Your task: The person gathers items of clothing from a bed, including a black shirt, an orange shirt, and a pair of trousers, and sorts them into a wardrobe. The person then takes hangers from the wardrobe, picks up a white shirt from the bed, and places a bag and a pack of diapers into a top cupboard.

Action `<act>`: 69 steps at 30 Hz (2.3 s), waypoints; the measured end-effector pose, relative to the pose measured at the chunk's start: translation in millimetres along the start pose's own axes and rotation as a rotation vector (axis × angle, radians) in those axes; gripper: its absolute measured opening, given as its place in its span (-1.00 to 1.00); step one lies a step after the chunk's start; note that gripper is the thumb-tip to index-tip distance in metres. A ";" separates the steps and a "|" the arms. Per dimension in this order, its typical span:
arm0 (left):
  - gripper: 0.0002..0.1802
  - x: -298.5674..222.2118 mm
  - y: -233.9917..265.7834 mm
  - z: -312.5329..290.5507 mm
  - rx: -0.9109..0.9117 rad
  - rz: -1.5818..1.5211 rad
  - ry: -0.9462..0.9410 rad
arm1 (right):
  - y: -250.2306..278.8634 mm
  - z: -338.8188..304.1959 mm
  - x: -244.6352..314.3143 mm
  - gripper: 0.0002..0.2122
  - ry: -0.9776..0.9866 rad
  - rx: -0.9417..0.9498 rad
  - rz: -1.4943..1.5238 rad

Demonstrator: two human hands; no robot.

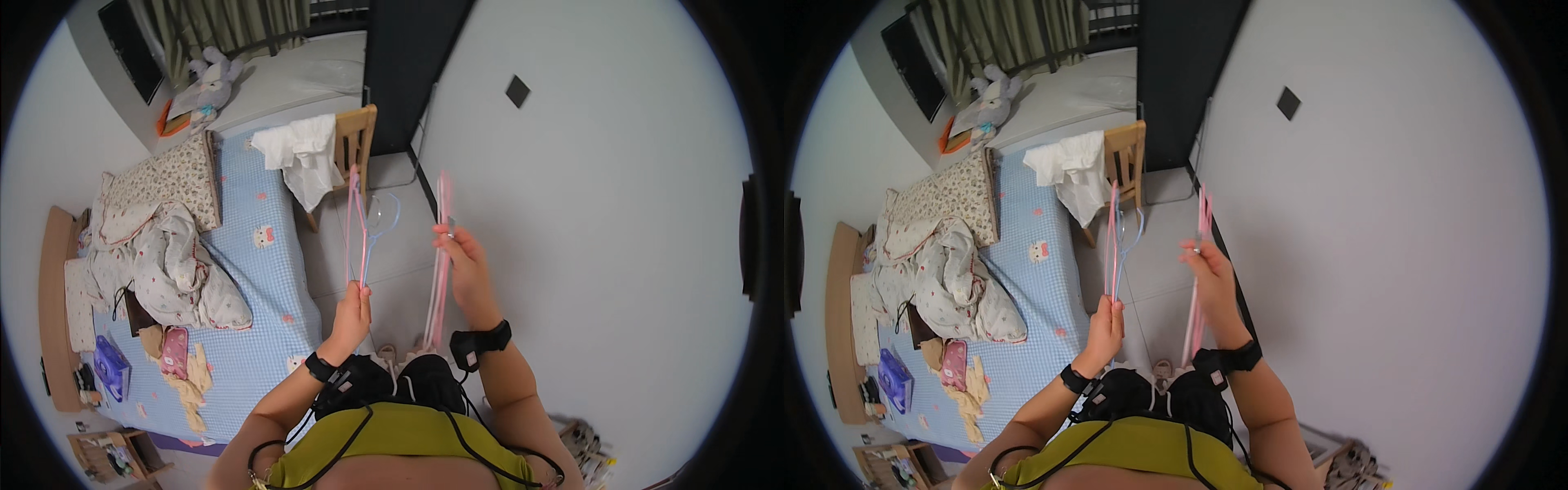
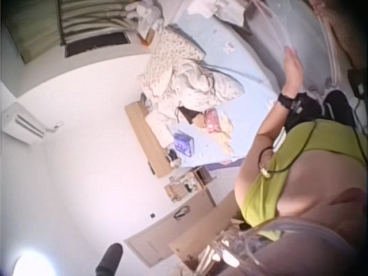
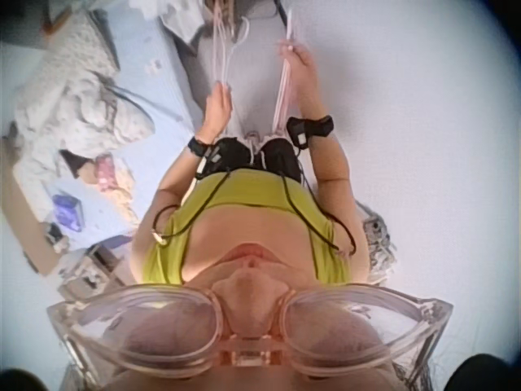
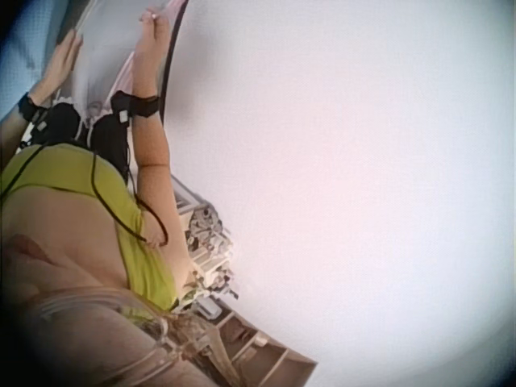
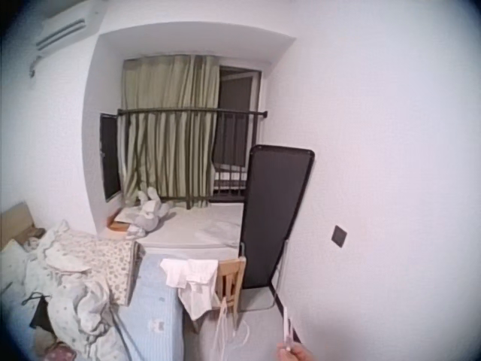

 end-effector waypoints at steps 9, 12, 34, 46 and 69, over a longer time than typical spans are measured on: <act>-0.74 1.6 14.3 192.3 0.051 0.219 0.035 | -86.4 227.9 59.4 -0.77 -0.002 0.552 -0.009; -0.72 13.2 40.0 278.9 -0.014 0.230 -0.140 | -115.3 340.0 86.4 -0.79 0.016 0.656 0.015; -0.65 89.4 199.4 271.3 -1.290 0.339 0.895 | -335.0 908.3 -223.8 -0.88 0.841 0.992 -1.461; -0.81 75.7 170.0 148.7 -1.275 0.226 0.982 | -373.6 931.7 -200.0 -0.74 0.215 1.082 -1.453; -0.83 -15.5 -93.1 -404.0 -2.234 0.098 1.149 | -557.9 0.8 -157.7 -0.81 1.298 1.640 -1.248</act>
Point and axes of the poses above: each hand's wrist, its own z-axis towards the middle knuckle, its own y-axis out of the back of the hand, x = y × z, the point moved 1 cm from there along z, towards the middle knuckle, and after that the axes turned 8 degrees about -y, right-handed, at the moved point
